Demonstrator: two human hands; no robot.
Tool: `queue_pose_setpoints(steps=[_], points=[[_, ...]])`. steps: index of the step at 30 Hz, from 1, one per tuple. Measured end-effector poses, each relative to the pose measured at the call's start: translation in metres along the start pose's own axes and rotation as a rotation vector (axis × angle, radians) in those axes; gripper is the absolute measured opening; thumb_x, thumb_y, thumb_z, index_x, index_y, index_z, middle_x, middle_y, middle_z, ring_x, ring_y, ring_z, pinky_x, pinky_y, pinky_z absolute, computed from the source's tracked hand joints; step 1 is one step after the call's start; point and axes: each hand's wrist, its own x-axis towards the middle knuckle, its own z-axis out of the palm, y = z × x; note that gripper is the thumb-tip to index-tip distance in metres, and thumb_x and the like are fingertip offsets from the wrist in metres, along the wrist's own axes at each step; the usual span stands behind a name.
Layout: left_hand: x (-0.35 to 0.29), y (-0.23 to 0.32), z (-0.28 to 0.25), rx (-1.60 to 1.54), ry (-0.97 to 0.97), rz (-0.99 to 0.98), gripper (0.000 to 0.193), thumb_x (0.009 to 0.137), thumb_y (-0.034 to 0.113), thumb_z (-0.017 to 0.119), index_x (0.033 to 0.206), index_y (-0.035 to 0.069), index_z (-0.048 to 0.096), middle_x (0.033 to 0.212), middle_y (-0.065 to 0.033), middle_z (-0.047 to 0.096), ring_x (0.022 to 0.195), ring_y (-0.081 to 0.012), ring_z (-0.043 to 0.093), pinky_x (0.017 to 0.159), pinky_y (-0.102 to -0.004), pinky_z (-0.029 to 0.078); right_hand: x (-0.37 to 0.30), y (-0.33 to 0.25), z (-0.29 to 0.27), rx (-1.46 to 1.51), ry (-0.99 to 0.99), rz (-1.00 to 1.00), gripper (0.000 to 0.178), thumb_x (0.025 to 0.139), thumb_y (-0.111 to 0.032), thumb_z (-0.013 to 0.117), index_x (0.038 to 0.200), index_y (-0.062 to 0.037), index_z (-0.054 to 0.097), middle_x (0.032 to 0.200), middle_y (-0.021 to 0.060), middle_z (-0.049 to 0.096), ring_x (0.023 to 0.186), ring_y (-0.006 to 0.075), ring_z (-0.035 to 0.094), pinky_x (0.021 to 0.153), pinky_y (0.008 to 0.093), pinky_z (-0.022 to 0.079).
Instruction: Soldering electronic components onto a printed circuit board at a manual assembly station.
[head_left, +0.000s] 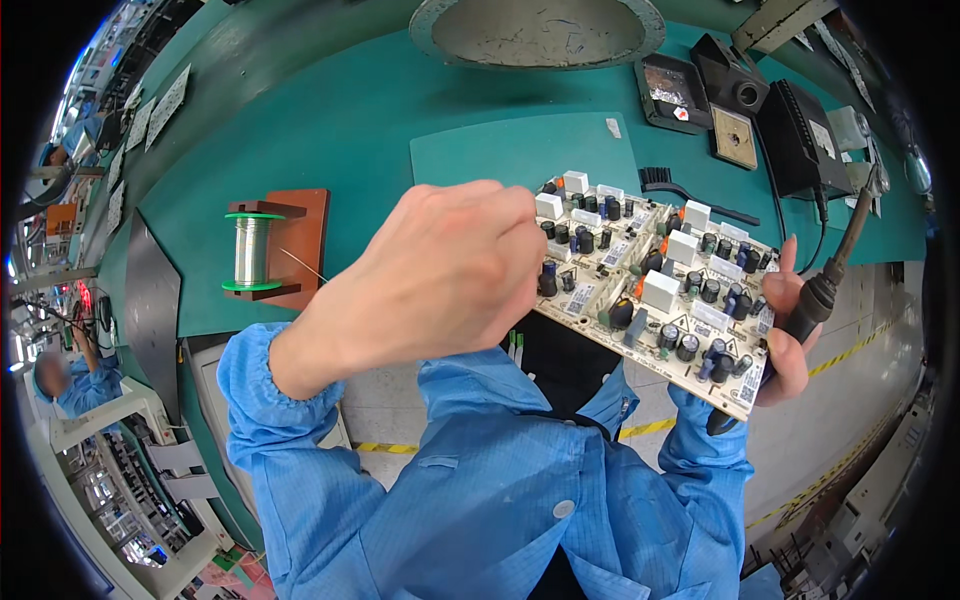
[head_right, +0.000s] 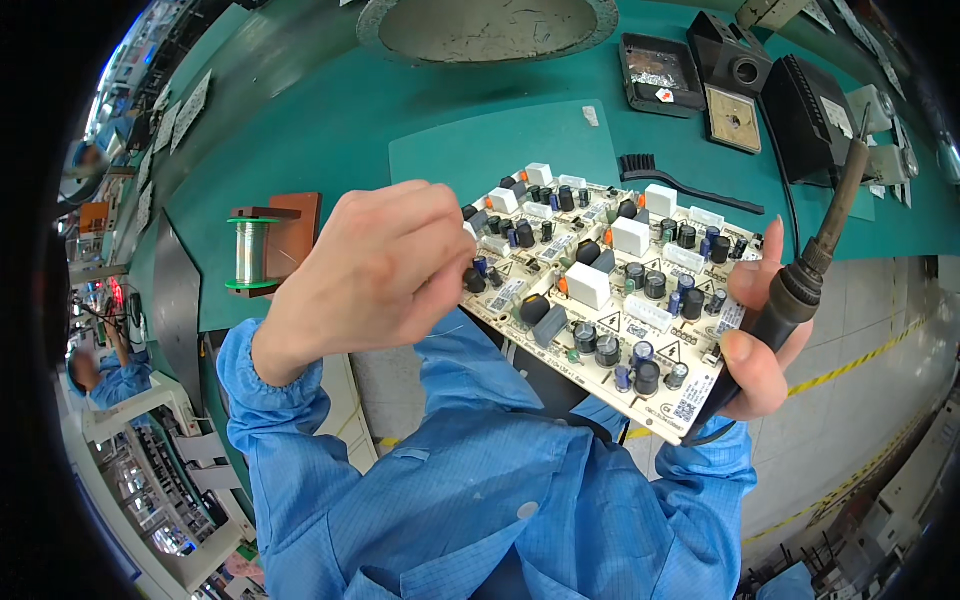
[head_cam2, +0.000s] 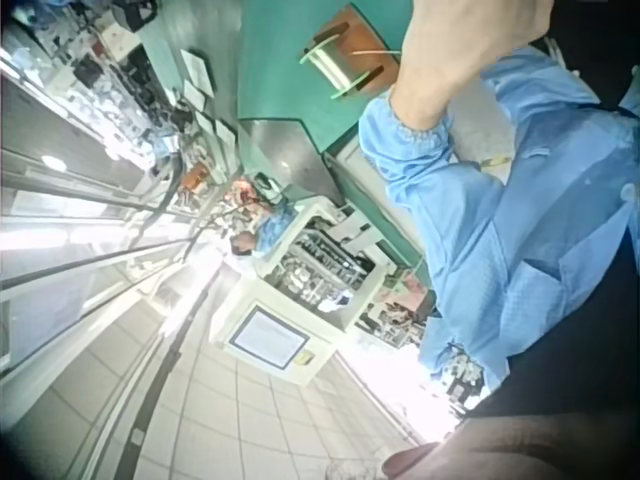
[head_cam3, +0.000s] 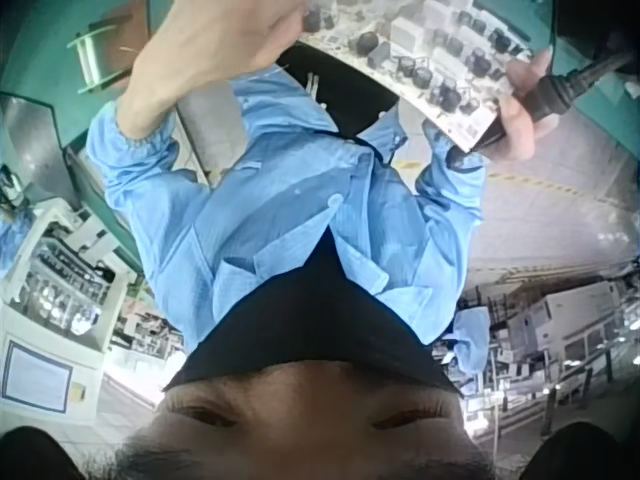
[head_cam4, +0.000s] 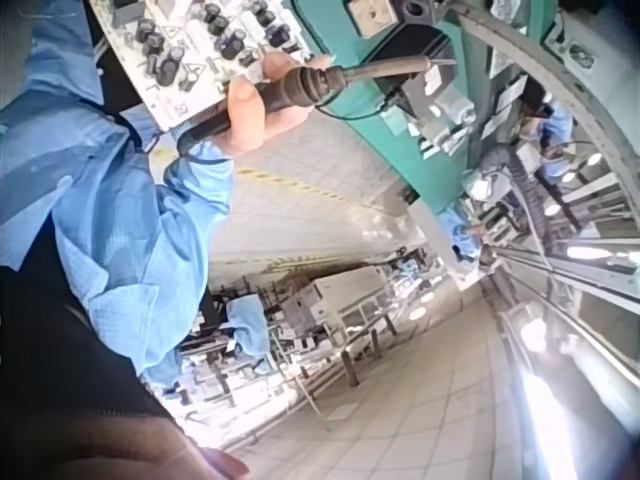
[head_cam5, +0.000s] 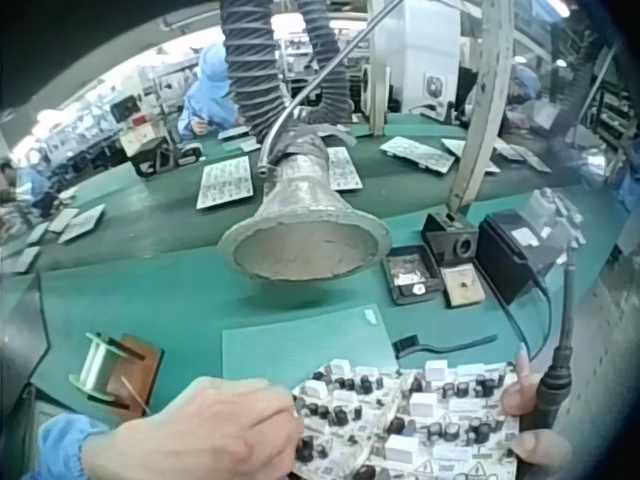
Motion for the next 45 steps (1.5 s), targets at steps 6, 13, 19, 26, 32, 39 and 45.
queue_pose_setpoints(steps=[6, 13, 19, 26, 32, 39, 45], points=[[-0.009, -0.026, 0.003, -0.164, 0.285, -0.113, 0.017, 0.077, 0.000, 0.061, 0.065, 0.003, 0.049, 0.067, -0.0074, 0.046, 0.050, -0.0212, 0.044, 0.044, -0.0292, 0.037, 0.003, 0.006, -0.005, -0.060, -0.047, -0.066, 0.034, 0.074, -0.027, 0.044, 0.095, -0.0010, 0.052, 0.090, 0.0103, 0.054, 0.091, 0.0230, 0.059, 0.111, 0.0586, 0.015], [-0.012, -0.029, 0.003, -0.366, 0.430, -0.102, 0.012, 0.087, 0.000, 0.052, 0.089, -0.004, 0.063, 0.068, -0.0043, 0.059, 0.055, -0.0092, 0.046, 0.052, -0.0215, 0.036, 0.004, 0.014, -0.012, -0.158, -0.114, -0.292, 0.012, 0.086, -0.020, 0.044, 0.096, -0.0201, 0.051, 0.099, 0.0120, 0.053, 0.100, 0.0239, 0.054, 0.106, 0.0628, 0.023], [-0.019, -0.039, 0.002, -0.561, 0.236, -0.698, 0.036, 0.093, 0.032, 0.051, 0.092, -0.001, 0.064, 0.063, -0.0033, 0.059, 0.058, -0.0076, 0.053, 0.051, -0.0223, 0.041, 0.001, 0.023, -0.019, -0.184, -0.195, -0.435, 0.024, 0.088, -0.021, 0.051, 0.111, -0.0269, 0.045, 0.112, 0.0109, 0.050, 0.105, 0.0264, 0.052, 0.106, 0.0626, 0.023], [-0.034, -0.025, 0.023, -1.605, 0.094, -0.910, 0.049, 0.093, 0.039, 0.048, 0.110, -0.006, 0.058, 0.095, -0.0104, 0.065, 0.081, -0.0132, 0.062, 0.072, -0.0271, 0.049, 0.001, 0.000, 0.009, 0.172, -0.160, -0.157, 0.021, 0.078, -0.029, 0.054, 0.091, -0.0136, 0.061, 0.093, 0.0101, 0.056, 0.096, 0.0271, 0.058, 0.111, 0.0556, 0.018], [-0.067, -0.012, 0.024, -1.746, 0.590, -0.444, 0.059, 0.081, 0.018, 0.043, 0.130, -0.014, 0.032, 0.123, -0.0253, 0.051, 0.109, -0.0310, 0.056, 0.094, -0.0391, 0.045, 0.031, 0.038, 0.006, -0.245, 0.054, -0.674, 0.026, 0.092, -0.023, 0.043, 0.107, -0.0042, 0.055, 0.096, 0.0162, 0.061, 0.096, 0.0265, 0.058, 0.101, 0.0487, 0.036], [-0.076, -0.008, 0.009, -1.521, 0.817, -0.329, 0.056, 0.081, 0.014, 0.042, 0.131, -0.010, 0.033, 0.121, -0.0230, 0.053, 0.105, -0.0292, 0.058, 0.091, -0.0378, 0.047, 0.107, 0.041, -0.018, -0.280, 0.415, 0.017, 0.021, 0.089, -0.021, 0.053, 0.092, -0.0034, 0.065, 0.073, 0.0032, 0.056, 0.057, 0.0068, 0.045, 0.054, 0.0218, 0.040], [-0.069, -0.003, 0.005, -1.375, 0.931, -0.301, 0.052, 0.082, 0.013, 0.042, 0.128, -0.010, 0.037, 0.116, -0.0196, 0.056, 0.102, -0.0260, 0.058, 0.090, -0.0364, 0.046, 0.134, 0.054, -0.008, -0.136, 0.358, 0.381, 0.025, 0.086, -0.028, 0.061, 0.100, -0.0067, 0.060, 0.067, 0.0014, 0.060, 0.053, 0.0077, 0.049, 0.048, 0.0216, 0.040]])
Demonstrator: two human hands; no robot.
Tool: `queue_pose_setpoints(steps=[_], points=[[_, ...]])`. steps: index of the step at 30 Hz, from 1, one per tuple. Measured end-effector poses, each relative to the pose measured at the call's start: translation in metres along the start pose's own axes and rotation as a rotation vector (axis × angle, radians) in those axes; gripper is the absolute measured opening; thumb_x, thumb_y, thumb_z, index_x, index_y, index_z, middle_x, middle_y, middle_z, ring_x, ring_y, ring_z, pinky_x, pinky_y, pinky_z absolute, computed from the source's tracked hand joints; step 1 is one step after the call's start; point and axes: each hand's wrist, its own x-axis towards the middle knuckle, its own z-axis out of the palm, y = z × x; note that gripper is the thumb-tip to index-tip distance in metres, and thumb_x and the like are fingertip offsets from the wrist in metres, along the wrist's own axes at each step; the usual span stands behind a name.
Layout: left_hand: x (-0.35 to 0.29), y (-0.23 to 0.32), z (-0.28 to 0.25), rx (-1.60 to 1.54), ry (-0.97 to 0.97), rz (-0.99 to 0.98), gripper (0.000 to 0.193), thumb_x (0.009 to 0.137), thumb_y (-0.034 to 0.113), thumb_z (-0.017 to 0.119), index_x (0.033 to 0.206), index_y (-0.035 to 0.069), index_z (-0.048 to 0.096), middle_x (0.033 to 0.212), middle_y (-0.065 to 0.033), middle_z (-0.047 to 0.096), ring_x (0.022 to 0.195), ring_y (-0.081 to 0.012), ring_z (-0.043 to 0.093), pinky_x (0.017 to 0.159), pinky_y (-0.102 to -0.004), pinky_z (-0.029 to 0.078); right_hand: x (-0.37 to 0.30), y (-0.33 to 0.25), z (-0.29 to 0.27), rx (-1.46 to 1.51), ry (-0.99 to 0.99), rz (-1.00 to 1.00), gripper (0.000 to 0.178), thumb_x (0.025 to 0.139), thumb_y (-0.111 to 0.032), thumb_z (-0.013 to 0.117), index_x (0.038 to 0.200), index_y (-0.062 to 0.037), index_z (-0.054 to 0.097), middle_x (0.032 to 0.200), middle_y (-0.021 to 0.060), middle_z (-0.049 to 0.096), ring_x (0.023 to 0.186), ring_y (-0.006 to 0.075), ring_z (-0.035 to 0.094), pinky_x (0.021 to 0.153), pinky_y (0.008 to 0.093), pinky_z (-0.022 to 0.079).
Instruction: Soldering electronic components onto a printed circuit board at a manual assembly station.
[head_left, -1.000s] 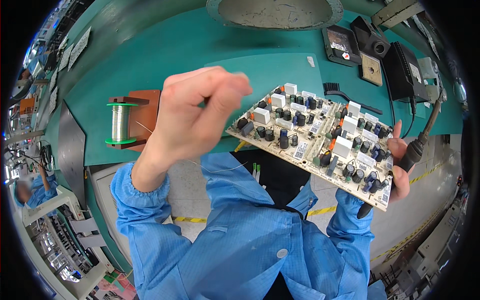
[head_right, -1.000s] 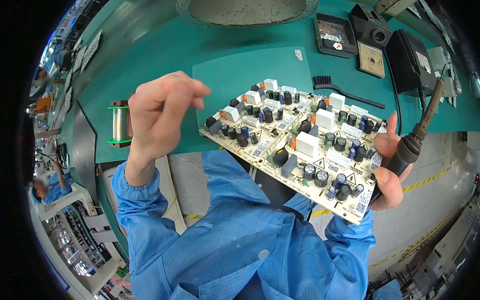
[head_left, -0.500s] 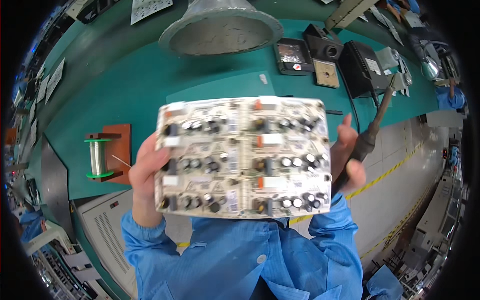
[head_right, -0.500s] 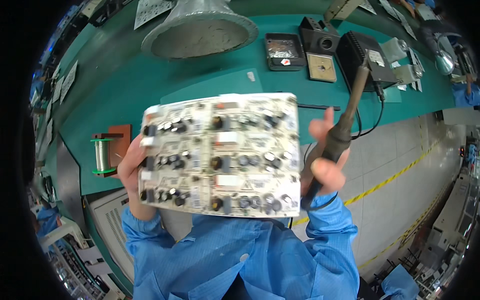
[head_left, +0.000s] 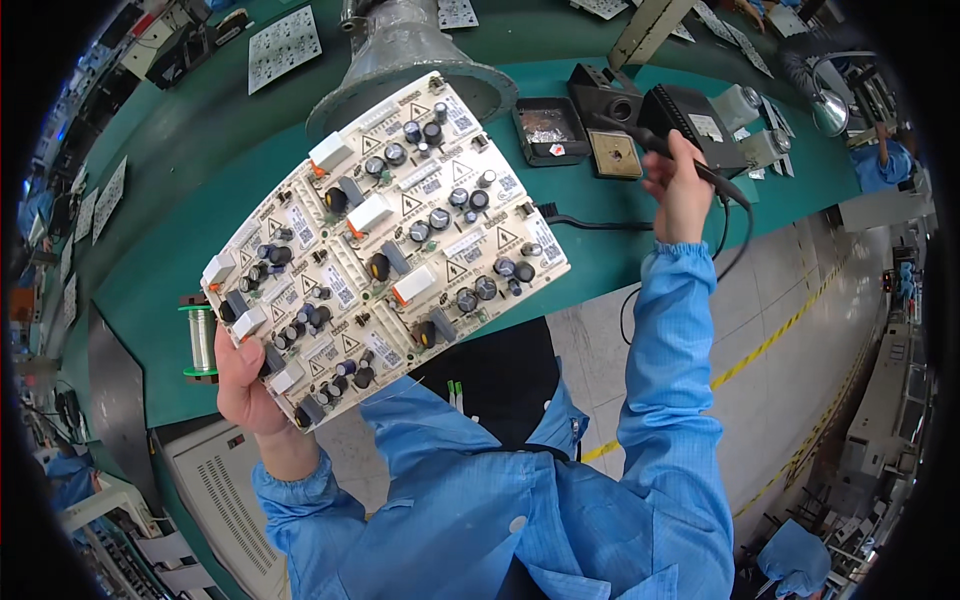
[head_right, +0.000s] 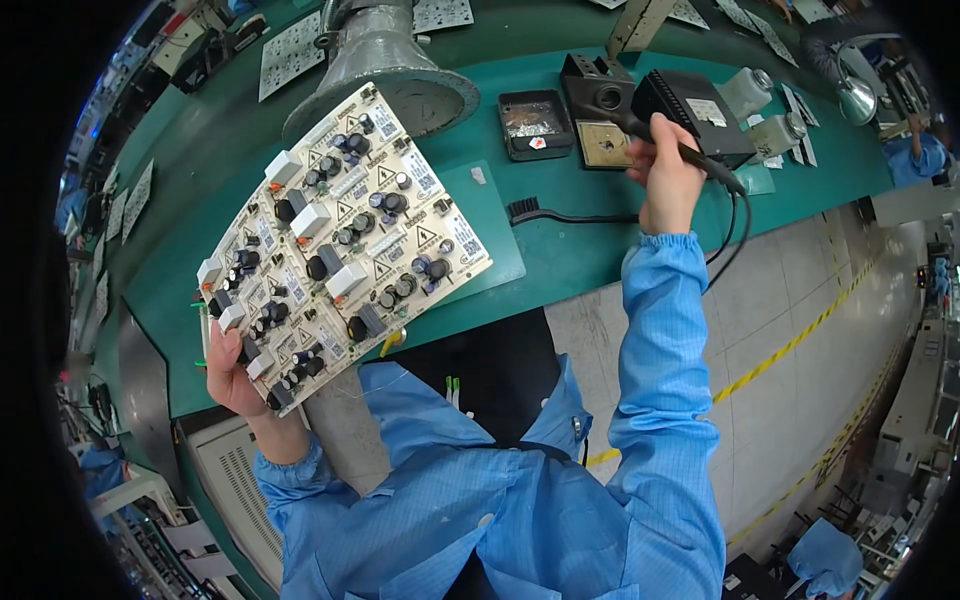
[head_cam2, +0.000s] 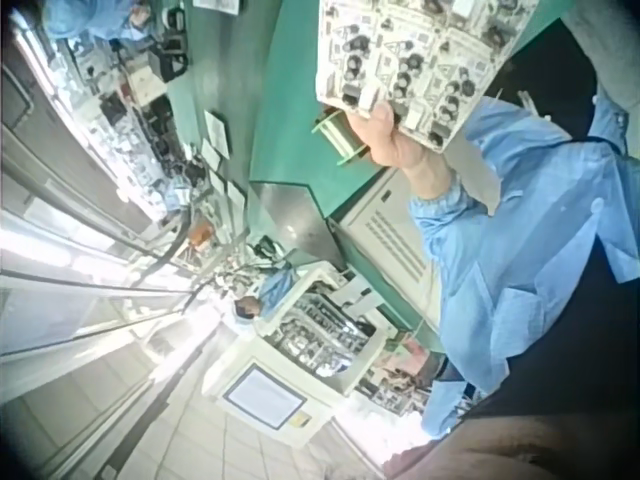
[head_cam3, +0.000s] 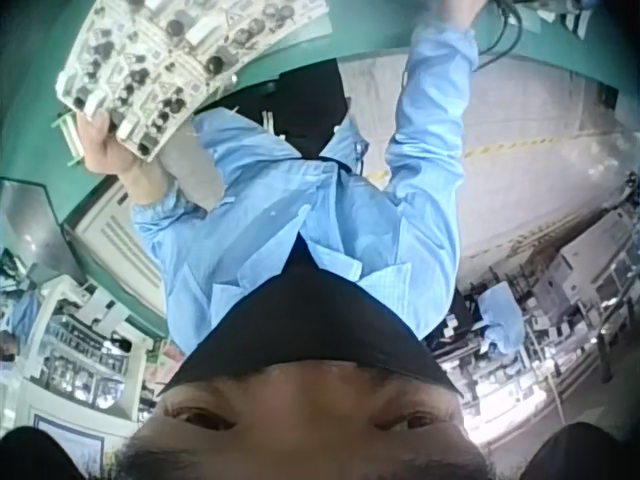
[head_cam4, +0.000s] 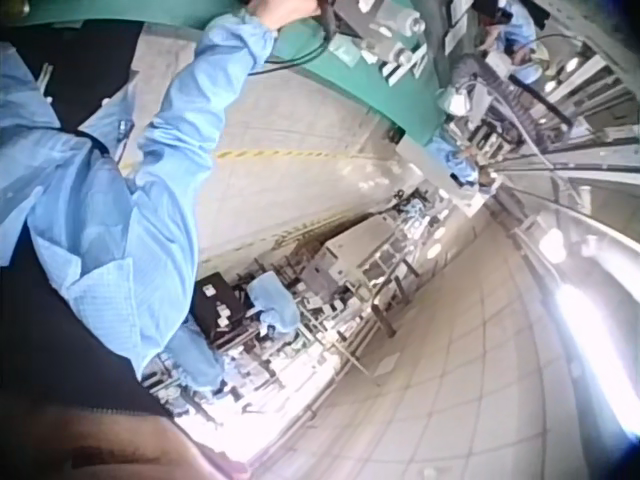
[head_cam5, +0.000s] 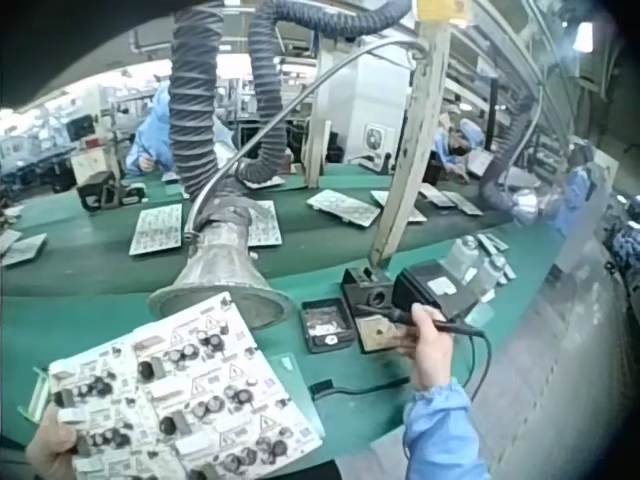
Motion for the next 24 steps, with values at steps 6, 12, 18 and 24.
queue_pose_setpoints(steps=[6, 12, 18, 24], points=[[-0.003, 0.004, -0.011, -0.032, 0.030, 0.009, 0.060, 0.080, 0.013, 0.045, 0.132, -0.010, 0.028, 0.125, -0.0255, 0.048, 0.110, -0.0319, 0.055, 0.093, -0.0398, 0.045, 0.000, 0.008, -0.014, 0.027, 0.062, -0.239, 0.022, 0.086, -0.024, 0.060, 0.098, -0.0053, 0.061, 0.067, 0.0034, 0.061, 0.053, 0.0077, 0.049, 0.046, 0.0217, 0.038], [0.000, 0.000, -0.003, 0.006, 0.059, 0.026, 0.060, 0.080, 0.015, 0.045, 0.132, -0.010, 0.029, 0.124, -0.0257, 0.048, 0.111, -0.0319, 0.054, 0.094, -0.0399, 0.044, 0.001, 0.014, 0.010, 0.064, -0.173, 0.060, 0.037, 0.088, -0.026, 0.059, 0.121, -0.0112, 0.054, 0.097, 0.0050, 0.066, 0.067, 0.0101, 0.055, 0.053, 0.0222, 0.042], [0.005, 0.001, 0.000, 0.003, 0.025, 0.020, 0.061, 0.079, 0.016, 0.046, 0.132, -0.010, 0.029, 0.124, -0.0256, 0.048, 0.111, -0.0320, 0.054, 0.095, -0.0398, 0.044, 0.004, 0.029, 0.017, 0.550, -0.242, 0.268, 0.046, 0.093, -0.030, 0.053, 0.134, -0.0143, 0.041, 0.110, 0.0069, 0.062, 0.065, 0.0118, 0.056, 0.053, 0.0225, 0.044], [-0.002, 0.005, 0.004, 0.055, 0.025, 0.031, 0.061, 0.074, 0.016, 0.048, 0.128, -0.011, 0.035, 0.120, -0.0248, 0.052, 0.109, -0.0322, 0.055, 0.094, -0.0399, 0.044, 0.012, 0.038, 0.026, 0.369, -0.244, 0.242, 0.041, 0.094, -0.039, 0.049, 0.124, -0.0121, 0.048, 0.107, 0.0063, 0.061, 0.062, 0.0084, 0.052, 0.045, 0.0187, 0.038]])
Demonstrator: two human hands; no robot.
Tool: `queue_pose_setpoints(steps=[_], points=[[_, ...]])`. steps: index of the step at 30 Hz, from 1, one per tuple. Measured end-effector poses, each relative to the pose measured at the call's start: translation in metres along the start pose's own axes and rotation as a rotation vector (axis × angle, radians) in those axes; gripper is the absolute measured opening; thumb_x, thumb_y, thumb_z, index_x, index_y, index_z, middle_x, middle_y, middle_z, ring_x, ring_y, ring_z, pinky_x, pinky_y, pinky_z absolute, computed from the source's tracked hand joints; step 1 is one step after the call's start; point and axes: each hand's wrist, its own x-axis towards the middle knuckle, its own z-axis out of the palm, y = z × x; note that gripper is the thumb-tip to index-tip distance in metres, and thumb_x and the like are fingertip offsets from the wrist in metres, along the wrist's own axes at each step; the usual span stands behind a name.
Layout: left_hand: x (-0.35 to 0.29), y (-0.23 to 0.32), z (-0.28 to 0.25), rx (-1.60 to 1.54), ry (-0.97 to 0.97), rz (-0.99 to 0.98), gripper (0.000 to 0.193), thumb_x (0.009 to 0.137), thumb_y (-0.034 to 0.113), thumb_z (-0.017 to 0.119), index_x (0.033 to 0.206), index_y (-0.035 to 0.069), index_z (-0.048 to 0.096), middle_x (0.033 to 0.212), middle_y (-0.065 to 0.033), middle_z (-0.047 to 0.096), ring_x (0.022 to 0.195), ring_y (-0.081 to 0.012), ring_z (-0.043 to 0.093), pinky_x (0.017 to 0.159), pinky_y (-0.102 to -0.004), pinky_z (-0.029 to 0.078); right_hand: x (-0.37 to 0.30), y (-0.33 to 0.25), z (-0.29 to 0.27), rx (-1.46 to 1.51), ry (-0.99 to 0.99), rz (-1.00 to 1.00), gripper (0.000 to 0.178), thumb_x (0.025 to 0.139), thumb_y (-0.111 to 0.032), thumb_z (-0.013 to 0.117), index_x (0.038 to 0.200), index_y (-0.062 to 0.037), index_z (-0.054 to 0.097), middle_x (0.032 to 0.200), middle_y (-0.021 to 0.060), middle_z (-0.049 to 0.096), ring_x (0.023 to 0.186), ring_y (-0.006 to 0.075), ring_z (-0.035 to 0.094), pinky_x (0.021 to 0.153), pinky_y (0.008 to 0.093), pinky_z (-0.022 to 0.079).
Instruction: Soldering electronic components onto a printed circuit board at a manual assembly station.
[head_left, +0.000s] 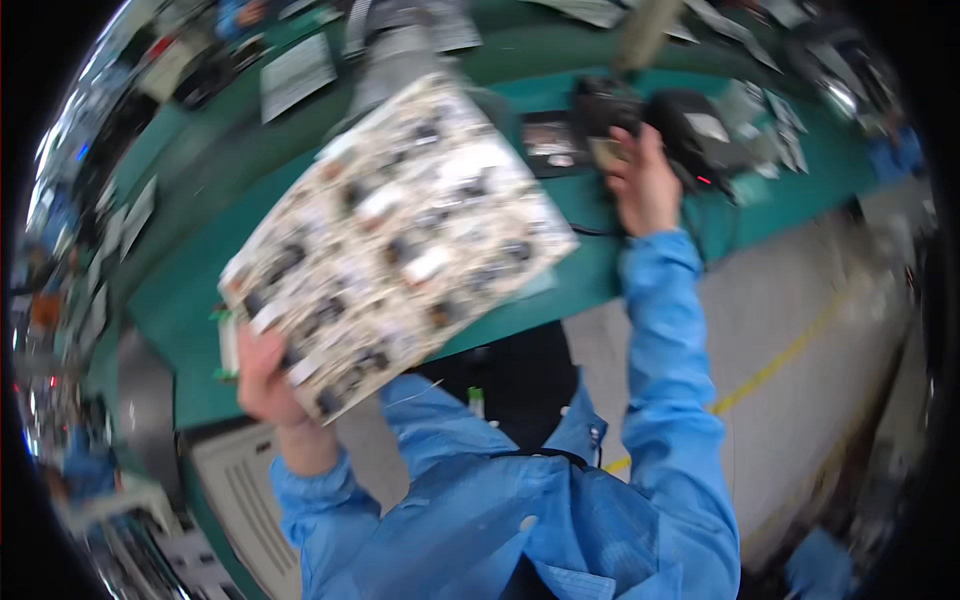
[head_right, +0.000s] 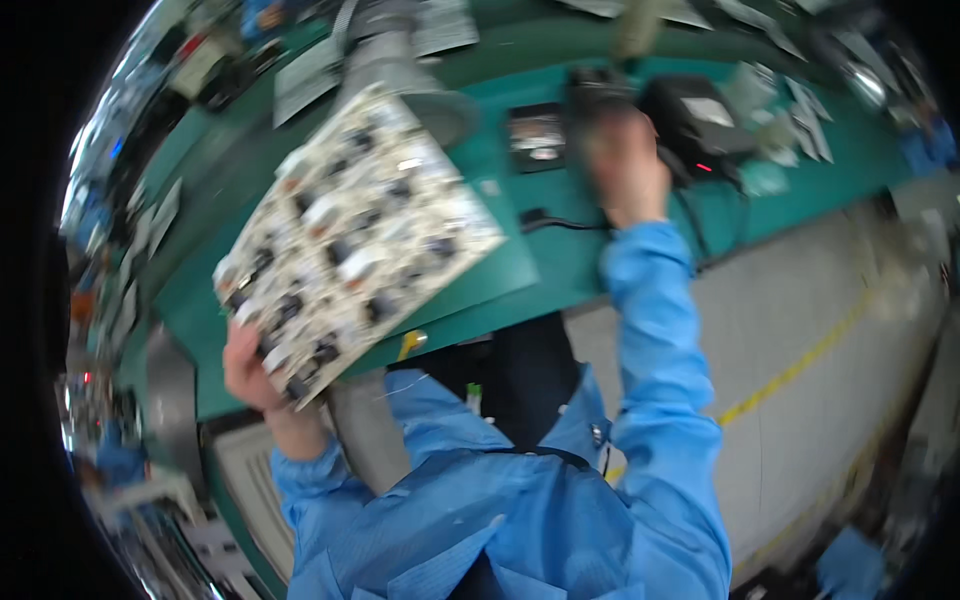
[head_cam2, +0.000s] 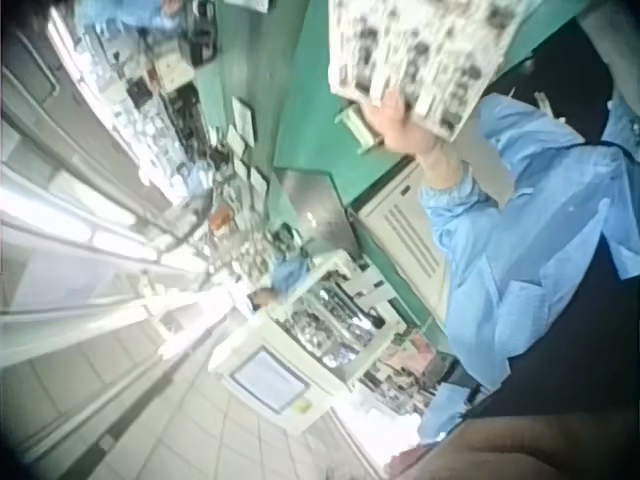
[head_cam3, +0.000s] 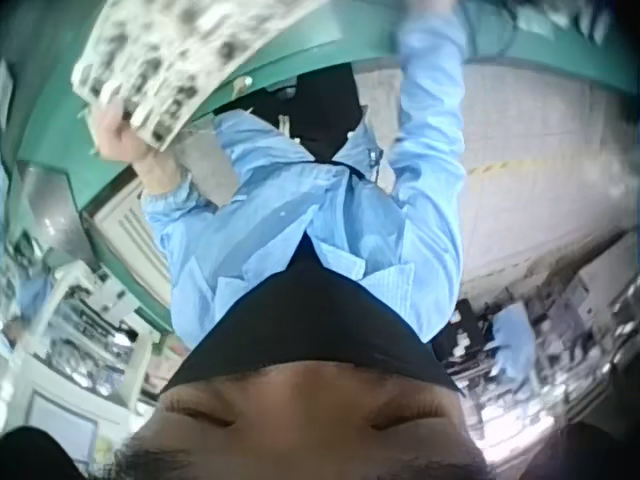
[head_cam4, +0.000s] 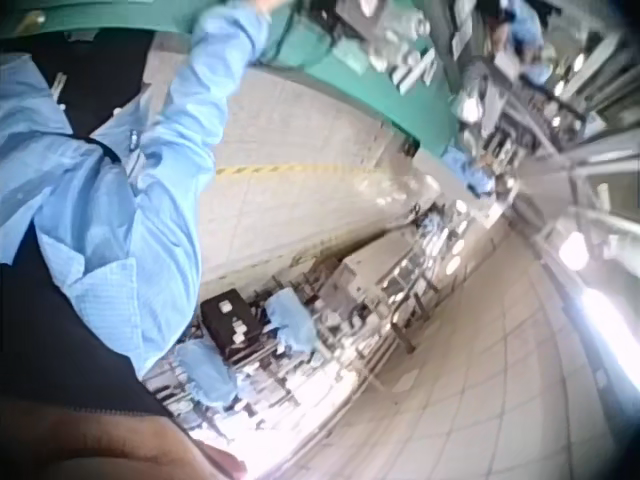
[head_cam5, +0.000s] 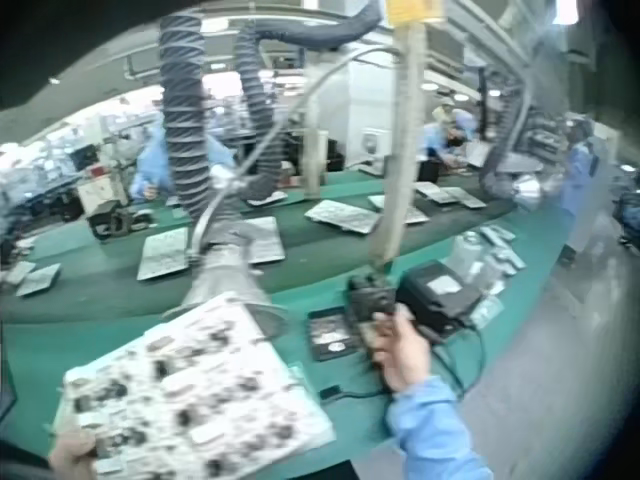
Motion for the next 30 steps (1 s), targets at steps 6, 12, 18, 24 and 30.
queue_pose_setpoints(steps=[6, 12, 18, 24, 30], points=[[0.011, -0.010, 0.028, -0.060, 0.011, -0.028, 0.061, 0.072, 0.013, 0.050, 0.126, -0.012, 0.037, 0.120, -0.0215, 0.053, 0.107, -0.0280, 0.056, 0.094, -0.0357, 0.044, -0.079, -0.008, -0.038, -1.044, -0.186, -0.634, 0.022, 0.081, -0.012, 0.064, 0.099, 0.0005, 0.062, 0.097, 0.0040, 0.063, 0.082, 0.0183, 0.058, 0.072, 0.0265, 0.044], [0.026, -0.010, 0.042, 0.089, -0.159, 0.086, 0.043, 0.090, 0.015, 0.042, 0.126, -0.008, 0.038, 0.116, -0.0198, 0.056, 0.100, -0.0247, 0.060, 0.085, -0.0338, 0.049, -0.089, -0.001, -0.032, -1.610, -0.320, -0.960, 0.021, 0.075, -0.013, 0.066, 0.095, -0.0074, 0.061, 0.098, 0.0069, 0.059, 0.095, 0.0288, 0.052, 0.083, 0.0392, 0.035], [0.049, -0.027, 0.085, 0.229, -0.219, 0.191, 0.038, 0.082, 0.002, 0.055, 0.118, -0.007, 0.047, 0.103, -0.0131, 0.061, 0.087, -0.0158, 0.061, 0.079, -0.0282, 0.048, -0.153, -0.020, -0.048, -1.549, -0.309, -0.930, 0.012, 0.079, -0.002, 0.060, 0.091, -0.0036, 0.059, 0.083, 0.0089, 0.060, 0.076, 0.0255, 0.057, 0.071, 0.0330, 0.041], [0.052, -0.060, 0.148, 0.253, -0.356, 0.203, 0.035, 0.078, -0.001, 0.060, 0.112, -0.005, 0.052, 0.100, -0.0098, 0.063, 0.087, -0.0129, 0.059, 0.079, -0.0266, 0.046, -0.206, -0.028, -0.088, -0.844, -0.236, -0.859, 0.040, 0.072, 0.013, 0.052, 0.111, 0.0061, 0.059, 0.078, 0.0156, 0.061, 0.061, 0.0222, 0.059, 0.055, 0.0287, 0.046], [0.048, -0.111, 0.194, 0.212, -0.455, 0.165, 0.032, 0.081, 0.002, 0.051, 0.113, -0.004, 0.051, 0.100, -0.0119, 0.061, 0.086, -0.0164, 0.061, 0.078, -0.0296, 0.049, -0.215, -0.043, -0.081, -0.751, -0.161, -0.844, 0.047, 0.069, 0.014, 0.058, 0.114, 0.0018, 0.058, 0.071, 0.0124, 0.057, 0.057, 0.0228, 0.055, 0.051, 0.0291, 0.044]])
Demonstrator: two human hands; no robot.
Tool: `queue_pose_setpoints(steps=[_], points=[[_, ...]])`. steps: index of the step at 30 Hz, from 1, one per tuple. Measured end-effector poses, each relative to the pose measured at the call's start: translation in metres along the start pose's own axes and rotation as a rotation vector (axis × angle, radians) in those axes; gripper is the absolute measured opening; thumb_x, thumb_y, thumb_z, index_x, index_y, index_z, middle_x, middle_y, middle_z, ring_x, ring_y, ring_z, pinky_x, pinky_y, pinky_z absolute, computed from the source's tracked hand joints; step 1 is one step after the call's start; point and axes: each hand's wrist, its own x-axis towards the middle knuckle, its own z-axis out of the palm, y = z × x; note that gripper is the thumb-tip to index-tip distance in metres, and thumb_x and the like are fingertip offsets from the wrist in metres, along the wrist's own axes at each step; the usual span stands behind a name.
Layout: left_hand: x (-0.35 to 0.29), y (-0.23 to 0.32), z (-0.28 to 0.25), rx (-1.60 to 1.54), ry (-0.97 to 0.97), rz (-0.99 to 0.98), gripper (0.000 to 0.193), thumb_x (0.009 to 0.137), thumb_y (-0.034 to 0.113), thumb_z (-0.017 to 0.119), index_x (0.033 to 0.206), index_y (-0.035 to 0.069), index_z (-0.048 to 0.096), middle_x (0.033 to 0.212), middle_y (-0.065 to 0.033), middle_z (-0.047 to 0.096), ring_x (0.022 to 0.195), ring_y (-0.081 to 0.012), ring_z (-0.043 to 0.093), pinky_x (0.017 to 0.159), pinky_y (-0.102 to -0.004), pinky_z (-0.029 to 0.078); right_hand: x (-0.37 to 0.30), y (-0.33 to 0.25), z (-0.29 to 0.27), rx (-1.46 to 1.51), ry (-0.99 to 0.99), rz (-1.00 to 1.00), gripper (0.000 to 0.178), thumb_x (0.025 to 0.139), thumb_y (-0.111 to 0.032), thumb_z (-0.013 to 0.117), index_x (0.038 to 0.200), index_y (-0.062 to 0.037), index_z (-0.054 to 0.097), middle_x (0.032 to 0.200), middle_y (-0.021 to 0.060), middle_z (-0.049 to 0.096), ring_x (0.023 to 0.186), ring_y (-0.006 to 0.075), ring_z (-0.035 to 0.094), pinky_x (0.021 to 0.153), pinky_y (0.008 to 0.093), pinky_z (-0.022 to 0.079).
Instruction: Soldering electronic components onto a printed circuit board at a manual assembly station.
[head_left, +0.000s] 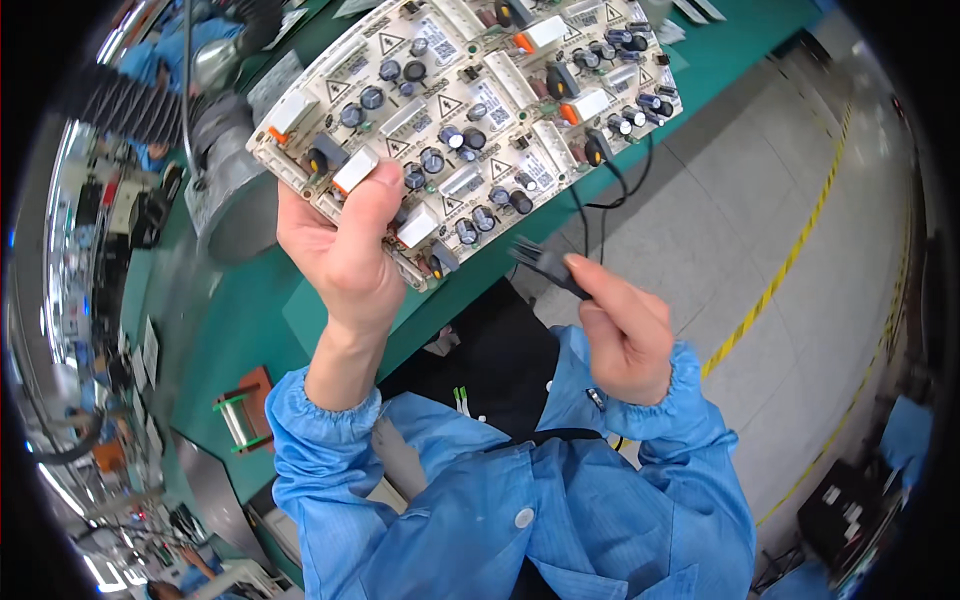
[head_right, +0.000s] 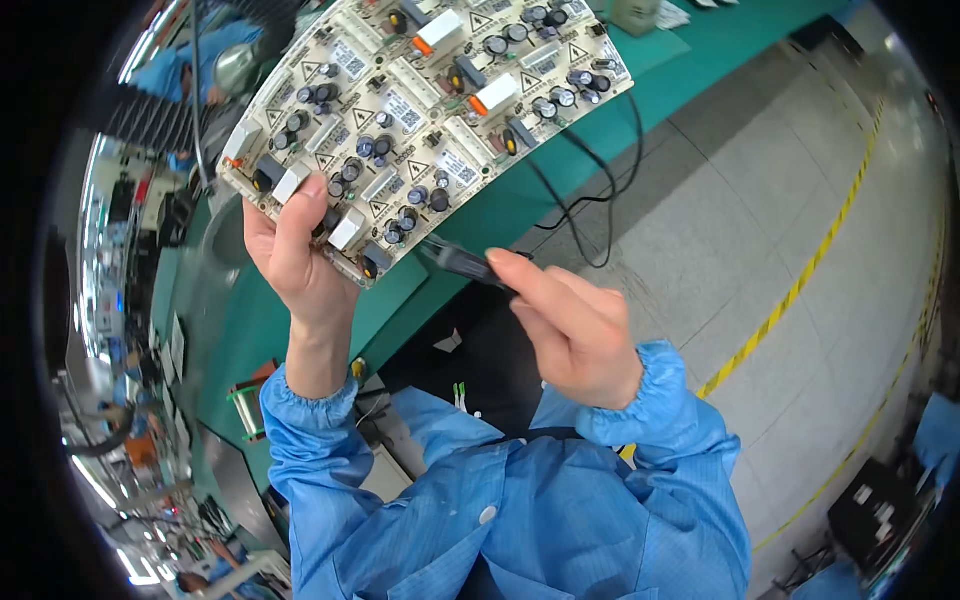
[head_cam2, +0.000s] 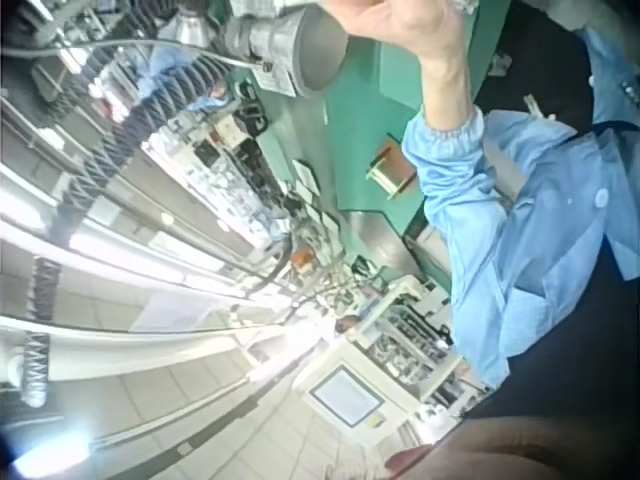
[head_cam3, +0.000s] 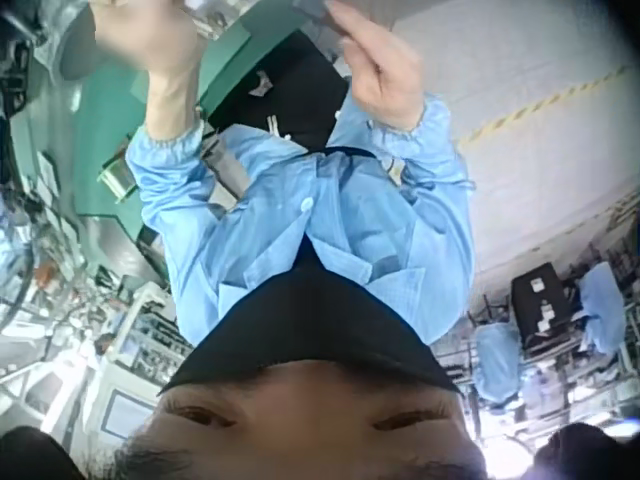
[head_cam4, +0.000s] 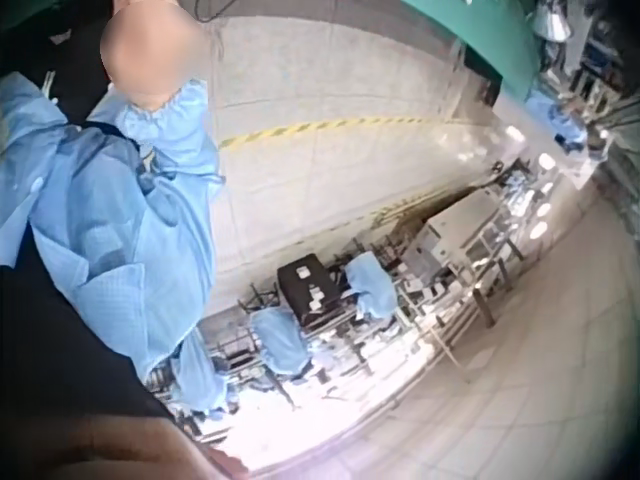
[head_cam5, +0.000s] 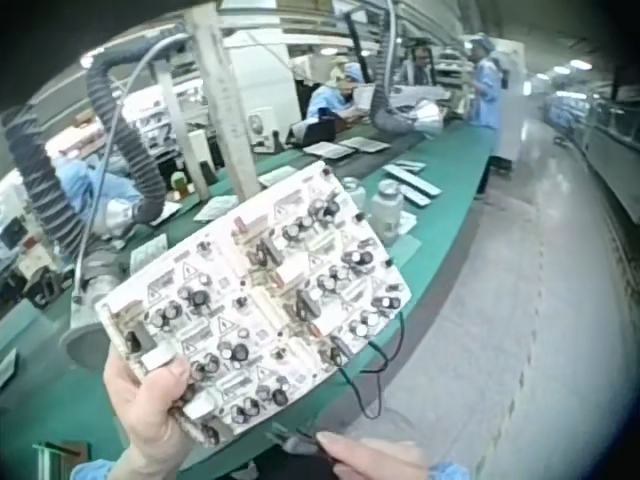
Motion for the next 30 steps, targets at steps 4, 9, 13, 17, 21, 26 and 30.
queue_pose_setpoints(steps=[4, 9, 13, 17, 21, 26, 30], points=[[0.007, -0.012, 0.050, -0.150, -0.020, -0.068, 0.033, 0.080, 0.002, 0.049, 0.112, -0.004, 0.050, 0.100, -0.0125, 0.061, 0.085, -0.0181, 0.061, 0.078, -0.0309, 0.050, 0.008, 0.010, -0.023, -0.013, -0.012, 0.111, 0.037, 0.078, 0.011, 0.051, 0.114, 0.0049, 0.058, 0.088, 0.0156, 0.065, 0.068, 0.0183, 0.061, 0.063, 0.0250, 0.047], [0.015, -0.025, 0.068, -0.238, 0.030, -0.262, 0.034, 0.078, 0.003, 0.048, 0.111, -0.003, 0.050, 0.099, -0.0131, 0.061, 0.086, -0.0224, 0.063, 0.079, -0.0343, 0.053, 0.007, 0.017, -0.034, 0.006, 0.046, 0.131, 0.042, 0.077, 0.011, 0.055, 0.118, 0.0013, 0.056, 0.075, 0.0118, 0.056, 0.058, 0.0186, 0.054, 0.054, 0.0269, 0.043], [0.013, -0.029, 0.074, -0.264, 0.023, -0.259, 0.034, 0.078, 0.003, 0.048, 0.111, -0.003, 0.049, 0.099, -0.0137, 0.061, 0.088, -0.0226, 0.063, 0.080, -0.0352, 0.053, 0.009, 0.009, -0.038, -0.043, -0.019, 0.103, 0.040, 0.078, 0.010, 0.053, 0.117, 0.0036, 0.056, 0.067, 0.0090, 0.052, 0.056, 0.0192, 0.052, 0.052, 0.0280, 0.040], [0.009, -0.030, 0.086, -0.267, -0.083, -0.078, 0.036, 0.078, 0.000, 0.049, 0.113, -0.004, 0.049, 0.101, -0.0145, 0.060, 0.088, -0.0214, 0.062, 0.080, -0.0350, 0.052, 0.013, 0.009, -0.034, -0.126, -0.062, 0.178, 0.041, 0.078, 0.008, 0.055, 0.118, -0.0001, 0.057, 0.064, 0.0093, 0.047, 0.055, 0.0231, 0.050, 0.051, 0.0305, 0.040], [0.019, -0.054, 0.084, -0.106, -0.043, 0.171, 0.044, 0.072, -0.004, 0.053, 0.116, -0.008, 0.047, 0.101, -0.0145, 0.061, 0.089, -0.0185, 0.061, 0.084, -0.0322, 0.048, 0.001, 0.039, -0.045, -0.273, -0.149, 0.329, 0.039, 0.079, 0.007, 0.057, 0.117, -0.0033, 0.060, 0.074, 0.0126, 0.058, 0.060, 0.0258, 0.054, 0.057, 0.0295, 0.046], [0.009, -0.059, 0.098, -0.092, -0.083, 0.173, 0.051, 0.071, -0.010, 0.051, 0.121, -0.009, 0.044, 0.107, -0.0155, 0.059, 0.093, -0.0197, 0.060, 0.086, -0.0336, 0.048, 0.002, 0.029, -0.051, -0.077, 0.068, 0.262, 0.038, 0.080, 0.007, 0.056, 0.115, -0.0036, 0.060, 0.079, 0.0135, 0.060, 0.062, 0.0239, 0.056, 0.059, 0.0283, 0.046], [0.014, -0.062, 0.112, -0.146, -0.094, 0.153, 0.049, 0.071, -0.008, 0.051, 0.120, -0.010, 0.045, 0.107, -0.0166, 0.059, 0.094, -0.0209, 0.060, 0.086, -0.0338, 0.049, 0.000, 0.051, -0.052, -0.133, -0.002, 0.230, 0.038, 0.079, 0.009, 0.054, 0.115, -0.0027, 0.061, 0.073, 0.0119, 0.057, 0.060, 0.0199, 0.054, 0.056, 0.0268, 0.043]])
